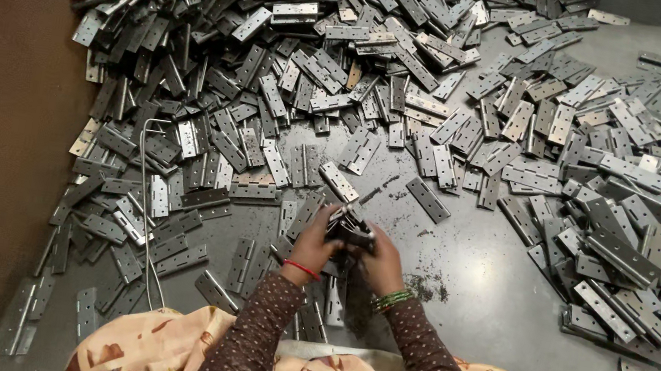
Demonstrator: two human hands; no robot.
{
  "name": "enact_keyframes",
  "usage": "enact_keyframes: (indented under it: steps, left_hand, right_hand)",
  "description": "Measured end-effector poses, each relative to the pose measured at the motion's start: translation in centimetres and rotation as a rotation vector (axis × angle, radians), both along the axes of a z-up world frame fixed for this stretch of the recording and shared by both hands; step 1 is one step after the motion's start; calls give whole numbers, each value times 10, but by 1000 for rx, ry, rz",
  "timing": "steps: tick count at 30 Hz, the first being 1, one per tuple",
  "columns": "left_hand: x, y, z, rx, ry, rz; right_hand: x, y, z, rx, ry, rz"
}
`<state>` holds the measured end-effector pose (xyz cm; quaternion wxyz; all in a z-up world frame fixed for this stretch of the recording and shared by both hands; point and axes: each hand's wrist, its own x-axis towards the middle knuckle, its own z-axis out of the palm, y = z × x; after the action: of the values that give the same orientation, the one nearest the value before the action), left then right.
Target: The person sits on the floor and repeatedly picks up small metal hinges from a large pile, aligns them, and stacks them into neat bundles. The person handles the hinges by hand, moving them from the scattered pile into organized stacks.
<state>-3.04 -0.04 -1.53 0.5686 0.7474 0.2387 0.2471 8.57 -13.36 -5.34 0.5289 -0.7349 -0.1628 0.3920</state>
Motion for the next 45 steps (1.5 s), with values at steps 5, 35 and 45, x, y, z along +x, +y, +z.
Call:
enact_keyframes:
  steps: [5, 35, 45]
  left_hand:
    - [-12, -1, -35, 30, -54, 69]
    - [22, 4, -29, 273, -4, -13]
    - [14, 7, -18, 195, 36, -46]
  right_hand:
    - [-10, -2, -20, 179, -478, 100]
    - [17, 1, 5, 100, -632, 79]
    - [23, -8, 29, 49, -437, 128]
